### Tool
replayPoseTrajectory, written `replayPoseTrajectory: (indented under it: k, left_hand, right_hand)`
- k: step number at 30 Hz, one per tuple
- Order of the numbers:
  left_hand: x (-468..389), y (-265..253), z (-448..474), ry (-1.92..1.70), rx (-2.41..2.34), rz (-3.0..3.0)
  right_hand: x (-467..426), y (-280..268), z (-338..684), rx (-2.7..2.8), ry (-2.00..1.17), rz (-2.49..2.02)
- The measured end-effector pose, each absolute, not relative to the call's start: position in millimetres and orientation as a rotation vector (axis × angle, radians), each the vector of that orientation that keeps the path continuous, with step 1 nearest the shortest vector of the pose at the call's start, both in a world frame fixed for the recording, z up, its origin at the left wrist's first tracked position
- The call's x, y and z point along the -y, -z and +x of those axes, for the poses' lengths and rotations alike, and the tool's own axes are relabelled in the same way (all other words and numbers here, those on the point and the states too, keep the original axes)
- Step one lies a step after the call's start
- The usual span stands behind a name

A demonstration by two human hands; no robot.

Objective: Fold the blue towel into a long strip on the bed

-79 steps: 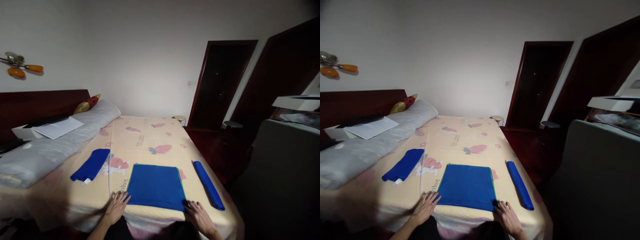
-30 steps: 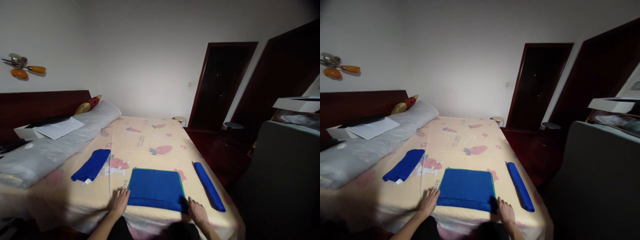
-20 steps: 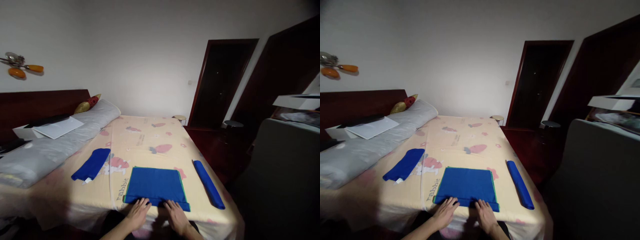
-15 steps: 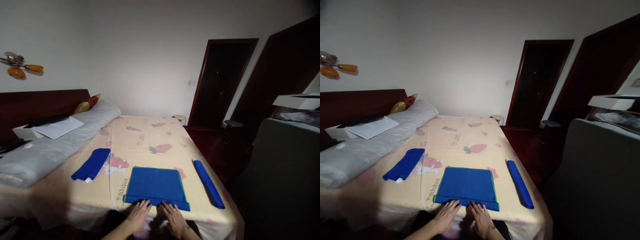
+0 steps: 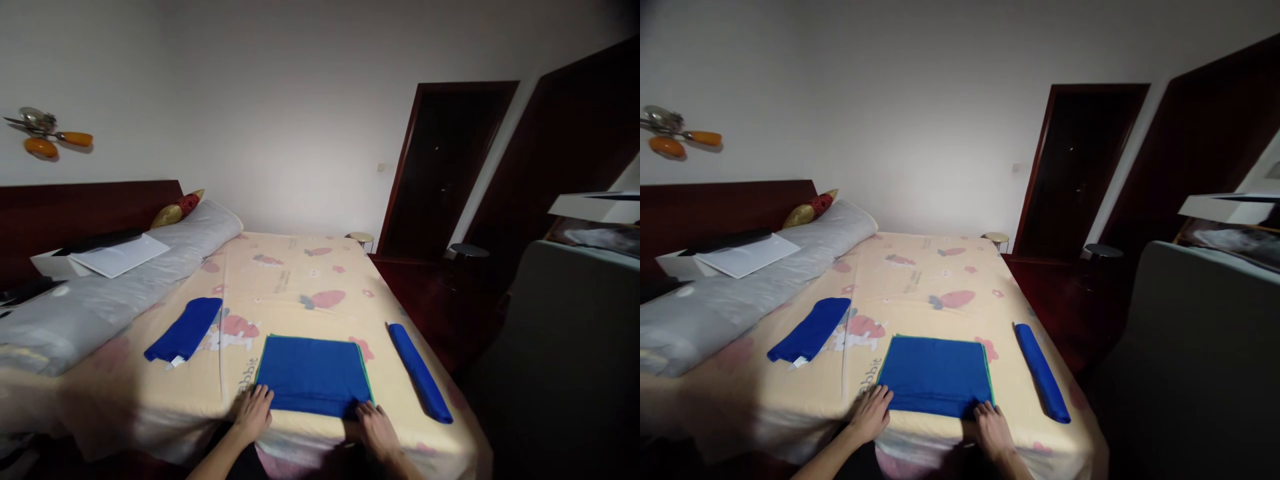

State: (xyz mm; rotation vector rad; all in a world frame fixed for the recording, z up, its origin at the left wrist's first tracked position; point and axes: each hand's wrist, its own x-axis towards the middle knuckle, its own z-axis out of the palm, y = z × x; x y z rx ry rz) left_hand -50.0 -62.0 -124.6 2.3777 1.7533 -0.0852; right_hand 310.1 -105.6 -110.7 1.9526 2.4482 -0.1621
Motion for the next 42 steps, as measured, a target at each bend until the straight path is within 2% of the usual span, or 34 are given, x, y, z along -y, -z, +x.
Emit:
replayPoseTrajectory:
  k: [5,9,14,17,23,27,33,37,42]
  left_hand:
    - [58,123,-55,0.027,-1.836,2.360]
    - [62,117,-31,-0.030,-1.674,2.420]
    - [74,103,2,-0.066,-1.171,2.413]
    - [76,99,-2,0.050,-1.100,2.398]
    - [62,94,-49,0.064,-1.421,2.361]
    - [60,92,-68,0.089,-1.594,2.367]
    - [59,96,-60,-0.096,-1.691,2.514]
    - [55,96,-28,-0.127,-1.341,2.552]
    - [63,105,34,-0.123,-1.150,2.487]
  right_hand:
    - [102,107,325,-2.394,0.094,2.035]
    - [102,106,308,-2.431,0.139,2.002]
    - [105,96,268,-2.535,0.609,1.708]
    - [106,90,259,-2.457,0.764,1.642]
    - [105,88,287,-2.444,0.646,1.799]
    - [103,99,312,-2.422,0.438,1.979]
    - [95,109,327,-2.348,0.165,2.174]
    - [92,99,306,-2.456,0.227,2.069]
    - [91,80,247,-2.654,0.628,1.699]
